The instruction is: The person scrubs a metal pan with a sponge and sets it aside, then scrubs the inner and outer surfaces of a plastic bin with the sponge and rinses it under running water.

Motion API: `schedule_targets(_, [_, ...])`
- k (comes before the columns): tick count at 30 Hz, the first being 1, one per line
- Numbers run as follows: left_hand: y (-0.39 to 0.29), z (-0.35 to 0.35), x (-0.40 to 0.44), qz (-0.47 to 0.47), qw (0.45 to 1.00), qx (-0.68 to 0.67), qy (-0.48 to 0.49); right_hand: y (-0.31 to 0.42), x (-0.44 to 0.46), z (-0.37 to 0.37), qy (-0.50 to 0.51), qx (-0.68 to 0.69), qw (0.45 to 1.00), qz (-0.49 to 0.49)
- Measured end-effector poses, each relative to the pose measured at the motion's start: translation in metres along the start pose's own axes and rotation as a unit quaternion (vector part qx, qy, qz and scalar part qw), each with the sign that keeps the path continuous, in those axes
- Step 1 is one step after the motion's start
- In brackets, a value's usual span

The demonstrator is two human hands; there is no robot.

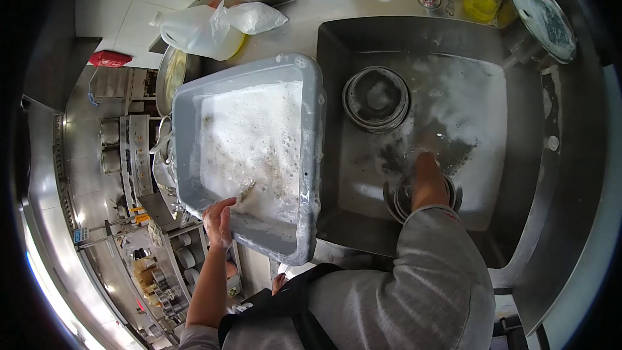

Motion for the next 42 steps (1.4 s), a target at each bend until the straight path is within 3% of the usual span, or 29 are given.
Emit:
schedule_targets(9, [-0.001, 0.0, 0.0, -0.007, 1.0, 0.003, -0.002, -0.053, 0.077, -0.151, 0.202, -0.154, 0.967, 0.031])
schedule_targets(20, [0.003, -0.004, 0.001, -0.002, 1.0, 0.007, 0.02, -0.096, 0.142, -0.252, 0.197, -0.102, 0.971, 0.091])
schedule_targets(22, [0.004, -0.004, 0.002, -0.003, 1.0, 0.002, 0.017, -0.099, 0.132, -0.235, 0.127, -0.018, 0.988, 0.091])
schedule_targets(27, [0.004, -0.003, 0.001, -0.008, 1.0, -0.007, 0.008, -0.065, 0.056, -0.111, 0.085, 0.034, 0.992, 0.088])
schedule_targets(31, [0.006, -0.002, 0.001, -0.006, 1.0, -0.013, 0.005, -0.059, 0.052, -0.107, 0.02, -0.008, 0.991, 0.134])
schedule_targets(32, [0.007, -0.002, 0.001, -0.008, 1.0, -0.015, 0.004, -0.055, 0.053, -0.106, 0.069, 0.113, 0.984, 0.121])
schedule_targets(34, [0.008, -0.003, 0.0, -0.009, 1.0, -0.014, 0.008, -0.039, 0.046, -0.102, 0.121, 0.231, 0.96, 0.103])
schedule_targets(36, [0.007, -0.002, 0.001, -0.008, 1.0, -0.02, 0.004, -0.019, 0.038, -0.11, 0.177, -0.085, 0.963, 0.187])
schedule_targets(37, [0.007, -0.002, 0.0, -0.009, 1.0, -0.019, 0.006, -0.013, 0.035, -0.11, 0.195, -0.158, 0.945, 0.207])
schedule_targets(42, [0.004, -0.001, 0.001, -0.019, 1.0, -0.011, 0.004, -0.004, 0.013, -0.069, 0.24, -0.136, 0.948, 0.159])
Point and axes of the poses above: each hand's wrist, its own x-axis towards the middle knuckle, its own z-axis out of the back of the hand, y = z × x, the point moved 6 cm from there along x, towards the middle knuckle, and after that the axes turned 6 degrees about -y, right-handed, at the moved point
